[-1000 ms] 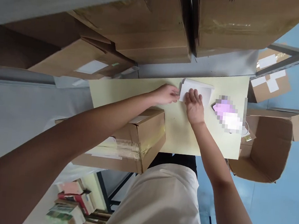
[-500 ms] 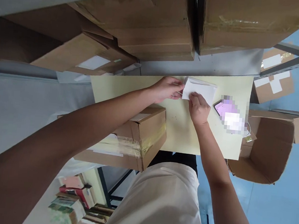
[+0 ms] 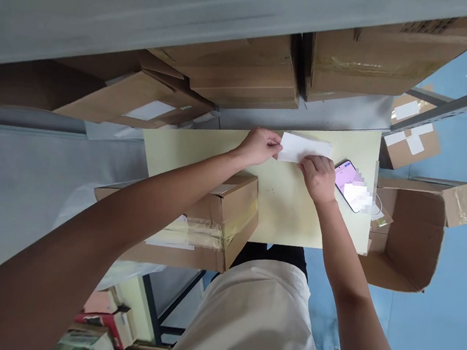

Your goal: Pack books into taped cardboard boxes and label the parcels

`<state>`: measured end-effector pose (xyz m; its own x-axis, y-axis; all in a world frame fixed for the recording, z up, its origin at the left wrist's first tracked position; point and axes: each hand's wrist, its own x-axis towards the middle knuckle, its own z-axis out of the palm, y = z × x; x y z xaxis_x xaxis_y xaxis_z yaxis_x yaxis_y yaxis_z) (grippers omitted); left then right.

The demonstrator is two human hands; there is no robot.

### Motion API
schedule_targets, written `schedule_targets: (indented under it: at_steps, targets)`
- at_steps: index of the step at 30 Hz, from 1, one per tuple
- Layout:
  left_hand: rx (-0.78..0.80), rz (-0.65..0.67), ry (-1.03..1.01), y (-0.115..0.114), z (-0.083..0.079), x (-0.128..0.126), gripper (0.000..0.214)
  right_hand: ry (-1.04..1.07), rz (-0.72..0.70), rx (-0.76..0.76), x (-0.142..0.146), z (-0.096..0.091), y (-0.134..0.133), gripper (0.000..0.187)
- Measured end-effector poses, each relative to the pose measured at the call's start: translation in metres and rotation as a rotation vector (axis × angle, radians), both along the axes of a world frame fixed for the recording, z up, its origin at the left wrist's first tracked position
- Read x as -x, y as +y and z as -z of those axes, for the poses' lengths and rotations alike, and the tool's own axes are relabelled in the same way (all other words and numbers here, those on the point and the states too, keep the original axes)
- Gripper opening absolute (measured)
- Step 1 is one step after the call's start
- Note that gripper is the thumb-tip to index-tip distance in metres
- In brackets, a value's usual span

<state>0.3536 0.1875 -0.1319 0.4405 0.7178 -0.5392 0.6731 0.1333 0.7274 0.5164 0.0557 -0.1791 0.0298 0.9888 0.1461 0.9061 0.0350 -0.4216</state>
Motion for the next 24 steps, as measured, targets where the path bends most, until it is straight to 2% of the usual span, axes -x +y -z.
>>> schedule_targets:
  at_steps: [4, 7, 11, 14, 15, 17, 19, 20, 22, 24]
  targets:
    - [-0.057, 0.046, 0.047, 0.003, 0.001, 0.006, 0.011, 0.007, -0.044, 0.058, -0.011, -0.005, -0.013, 0.036]
    - [-0.103, 0.072, 0.048, 0.002, 0.002, 0.008, 0.012, -0.003, -0.01, 0.091, -0.016, -0.004, -0.017, 0.035]
    - [-0.179, 0.121, 0.089, 0.001, 0.006, 0.007, 0.015, 0.008, -0.002, 0.065, -0.016, -0.005, -0.016, 0.025]
    - [-0.212, 0.157, 0.132, -0.001, 0.003, 0.005, 0.022, -0.027, 0.043, 0.006, -0.01, -0.009, -0.014, 0.026]
    - [-0.245, 0.171, 0.133, -0.003, 0.0, 0.005, 0.027, -0.055, 0.083, -0.021, -0.006, -0.011, -0.014, 0.028]
    - [-0.343, 0.237, 0.113, -0.009, -0.01, 0.004, 0.052, -0.109, 0.184, -0.082, 0.003, -0.013, -0.013, 0.033]
    - [-0.429, 0.372, 0.078, -0.017, -0.021, 0.003, 0.071, -0.138, 0.278, -0.148, 0.013, -0.015, -0.011, 0.032]
    - [-0.453, 0.446, 0.063, -0.021, -0.026, 0.002, 0.069, -0.139, 0.318, -0.178, 0.019, -0.016, -0.01, 0.029]
    - [-0.477, 0.539, 0.052, -0.027, -0.035, -0.001, 0.048, -0.115, 0.367, -0.219, 0.027, -0.017, -0.006, 0.027]
    - [-0.493, 0.531, 0.047, -0.03, -0.04, -0.004, 0.025, -0.063, 0.365, -0.218, 0.032, -0.018, -0.002, 0.027]
